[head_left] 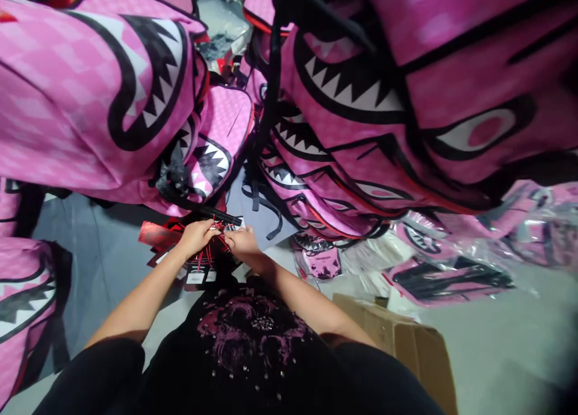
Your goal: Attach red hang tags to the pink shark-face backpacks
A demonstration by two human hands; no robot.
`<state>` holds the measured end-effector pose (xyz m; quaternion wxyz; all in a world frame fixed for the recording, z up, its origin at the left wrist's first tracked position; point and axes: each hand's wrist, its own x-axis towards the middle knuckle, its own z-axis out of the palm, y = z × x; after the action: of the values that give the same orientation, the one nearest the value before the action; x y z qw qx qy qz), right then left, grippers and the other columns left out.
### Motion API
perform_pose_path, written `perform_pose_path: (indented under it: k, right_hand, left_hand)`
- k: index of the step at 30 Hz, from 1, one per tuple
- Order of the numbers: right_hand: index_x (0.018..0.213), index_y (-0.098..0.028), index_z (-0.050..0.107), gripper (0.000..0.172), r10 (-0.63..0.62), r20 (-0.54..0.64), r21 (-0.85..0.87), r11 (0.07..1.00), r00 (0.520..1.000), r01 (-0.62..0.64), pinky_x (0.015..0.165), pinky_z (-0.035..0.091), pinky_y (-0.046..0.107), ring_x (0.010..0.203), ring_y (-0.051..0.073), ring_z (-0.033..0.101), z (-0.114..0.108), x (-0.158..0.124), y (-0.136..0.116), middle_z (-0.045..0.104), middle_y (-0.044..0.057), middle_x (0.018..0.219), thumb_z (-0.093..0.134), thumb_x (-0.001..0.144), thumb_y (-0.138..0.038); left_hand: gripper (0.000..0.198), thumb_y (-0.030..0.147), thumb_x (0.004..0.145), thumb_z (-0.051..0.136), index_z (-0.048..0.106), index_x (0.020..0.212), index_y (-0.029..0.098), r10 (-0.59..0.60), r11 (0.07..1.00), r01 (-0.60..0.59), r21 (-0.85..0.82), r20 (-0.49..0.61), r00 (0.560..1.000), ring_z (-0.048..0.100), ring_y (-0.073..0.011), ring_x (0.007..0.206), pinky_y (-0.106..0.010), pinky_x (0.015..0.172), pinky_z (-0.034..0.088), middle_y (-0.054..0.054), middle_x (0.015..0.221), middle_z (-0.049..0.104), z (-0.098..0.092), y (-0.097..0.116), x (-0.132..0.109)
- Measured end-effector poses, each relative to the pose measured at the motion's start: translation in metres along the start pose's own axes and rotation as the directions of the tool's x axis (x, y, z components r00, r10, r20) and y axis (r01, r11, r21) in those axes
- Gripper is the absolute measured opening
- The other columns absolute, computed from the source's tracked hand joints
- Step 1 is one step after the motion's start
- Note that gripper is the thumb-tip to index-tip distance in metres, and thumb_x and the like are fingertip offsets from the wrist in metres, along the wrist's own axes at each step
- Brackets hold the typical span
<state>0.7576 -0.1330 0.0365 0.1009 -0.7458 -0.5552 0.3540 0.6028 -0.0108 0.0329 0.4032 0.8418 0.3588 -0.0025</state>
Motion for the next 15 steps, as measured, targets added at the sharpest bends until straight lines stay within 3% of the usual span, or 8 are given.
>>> perform_pose_path:
  k: [5, 10, 12, 14, 15]
  right_hand:
    - [0.080, -0.015, 0.067, 0.016, 0.162, -0.120, 0.021, 0.987, 0.979, -0.161, 0.100, 0.023, 0.048, 0.096, 0.028, 0.060, -0.016, -0.013, 0.039, 0.071, 0.015, 0.082, 0.052, 0.083, -0.013]
    - [0.084, -0.021, 0.063, 0.020, 0.273, -0.259, 0.253, 0.945, 0.926, -0.208, 0.095, 0.034, 0.034, 0.083, 0.018, 0.063, -0.026, -0.050, 0.086, 0.070, 0.003, 0.077, 0.044, 0.090, -0.024]
    - [0.086, -0.021, 0.061, 0.019, 0.316, -0.309, 0.366, 0.910, 0.897, -0.195, 0.090, 0.039, 0.027, 0.081, 0.015, 0.064, -0.025, -0.072, 0.104, 0.071, 0.000, 0.078, 0.044, 0.090, -0.029]
    - [0.085, -0.021, 0.058, 0.021, 0.380, -0.341, 0.469, 0.861, 0.860, -0.195, 0.081, 0.044, 0.025, 0.079, 0.014, 0.065, -0.022, -0.098, 0.123, 0.071, 0.001, 0.080, 0.041, 0.090, -0.031]
    - [0.085, -0.020, 0.057, 0.023, 0.413, -0.352, 0.514, 0.835, 0.840, -0.196, 0.077, 0.046, 0.025, 0.078, 0.015, 0.065, -0.021, -0.111, 0.133, 0.071, 0.003, 0.082, 0.039, 0.090, -0.033]
  left_hand:
    - [0.038, 0.050, 0.082, 0.049, 0.071, 0.089, 0.020, -0.172, 0.981, 0.182, 0.064, -0.136, 0.976, 0.068, -0.0255, 0.093, -0.030, 0.082, 0.049, -0.010, 0.096, 0.074, -0.013, -0.030, -0.005]
    - [0.047, 0.059, 0.076, 0.043, 0.059, 0.065, 0.017, -0.387, 0.892, 0.441, 0.102, -0.331, 0.860, 0.064, -0.0308, 0.068, -0.040, 0.069, 0.051, -0.015, 0.066, 0.066, -0.019, -0.047, -0.007]
    - [0.049, 0.062, 0.076, 0.042, 0.059, 0.074, 0.016, -0.421, 0.863, 0.494, 0.106, -0.388, 0.820, 0.065, -0.0343, 0.076, -0.045, 0.074, 0.051, -0.017, 0.074, 0.066, -0.012, -0.046, -0.010]
    - [0.056, 0.066, 0.074, 0.046, 0.060, 0.095, 0.016, -0.453, 0.840, 0.539, 0.062, -0.465, 0.760, 0.063, -0.0388, 0.094, -0.051, 0.084, 0.051, -0.018, 0.095, 0.068, -0.003, -0.040, -0.022]
    - [0.064, 0.067, 0.073, 0.047, 0.055, 0.111, 0.016, -0.447, 0.846, 0.532, 0.046, -0.483, 0.753, 0.059, -0.0419, 0.106, -0.057, 0.089, 0.048, -0.019, 0.110, 0.065, 0.002, -0.034, -0.031]
